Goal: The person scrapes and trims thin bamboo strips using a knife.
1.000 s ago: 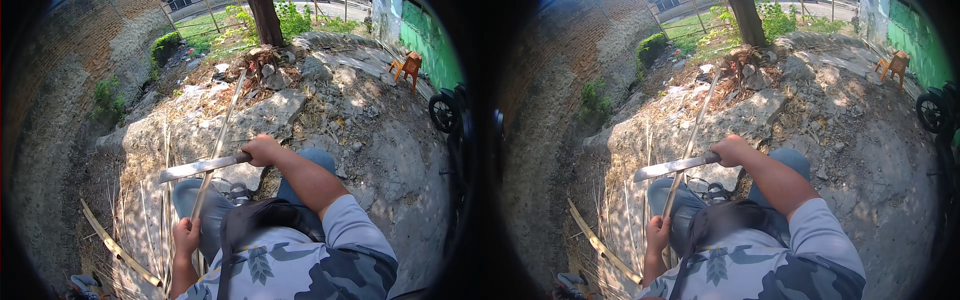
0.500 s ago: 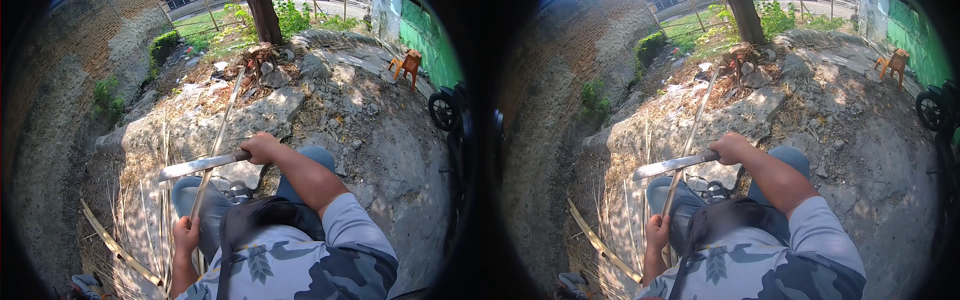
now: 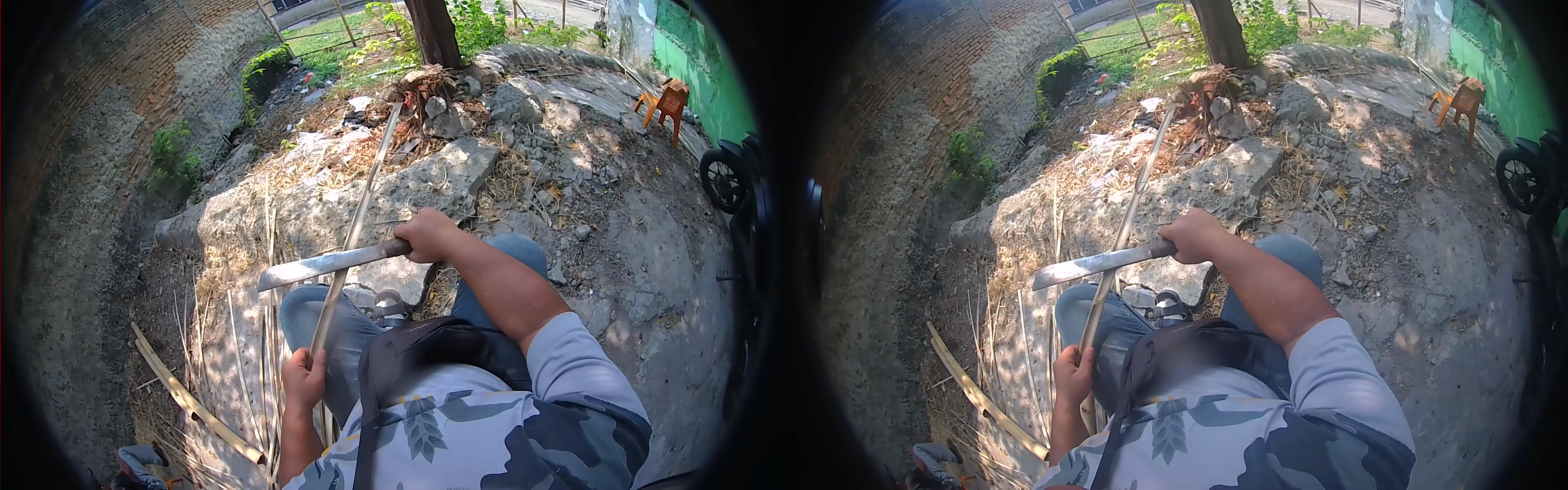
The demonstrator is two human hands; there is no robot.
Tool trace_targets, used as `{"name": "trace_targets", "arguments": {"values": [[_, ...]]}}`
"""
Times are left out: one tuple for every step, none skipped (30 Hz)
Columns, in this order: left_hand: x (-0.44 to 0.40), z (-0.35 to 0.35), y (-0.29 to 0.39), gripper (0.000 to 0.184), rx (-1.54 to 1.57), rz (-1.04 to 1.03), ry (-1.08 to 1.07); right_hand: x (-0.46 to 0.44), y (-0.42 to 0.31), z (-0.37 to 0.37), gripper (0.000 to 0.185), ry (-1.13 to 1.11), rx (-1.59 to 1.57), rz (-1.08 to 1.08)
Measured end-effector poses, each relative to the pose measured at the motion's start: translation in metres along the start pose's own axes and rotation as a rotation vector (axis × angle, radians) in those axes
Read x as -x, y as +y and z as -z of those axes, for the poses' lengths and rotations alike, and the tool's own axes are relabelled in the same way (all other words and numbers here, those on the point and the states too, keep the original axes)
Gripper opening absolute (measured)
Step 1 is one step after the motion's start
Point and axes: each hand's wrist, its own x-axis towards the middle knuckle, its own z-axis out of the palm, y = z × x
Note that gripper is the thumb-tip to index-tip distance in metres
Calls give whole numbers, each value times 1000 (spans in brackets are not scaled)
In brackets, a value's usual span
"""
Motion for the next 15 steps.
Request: {"name": "trace_targets", "arguments": {"values": [[0,0,-2,30,-1,-4,5,0,-1,-1,23,-2,5,-4],[1,1,-2,30,3,1,1,0,0,-3,23,8,4,1],[1,1,0,30,7,6,-1,-1,1,-4,23,18,4,5],[2,2,2,30,12,11,-4,-2,2,-6,23,28,4,10],[2,3,5,31,0,15,-3,-1,2,-7,23,36,-7,11],[3,3,10,31,-11,20,-2,0,2,-6,23,43,-17,12],[4,4,12,32,-23,24,-1,1,2,-5,22,50,-28,12],[3,4,9,32,-17,20,-3,1,1,-4,22,41,-23,11],[3,4,5,33,-11,15,-5,0,1,-4,22,32,-17,10],[2,3,3,33,-4,10,-7,0,0,-3,22,23,-11,9],[2,3,3,33,-9,7,-6,1,0,-3,22,17,-4,7],[3,3,7,33,-13,4,-5,1,0,-2,22,12,4,6],[3,3,9,33,-18,1,-2,1,-1,-2,22,7,12,5],[3,3,9,33,-15,3,1,1,-1,-2,22,8,11,4],[3,2,8,32,-12,6,4,1,-1,-2,22,8,9,4]]}}
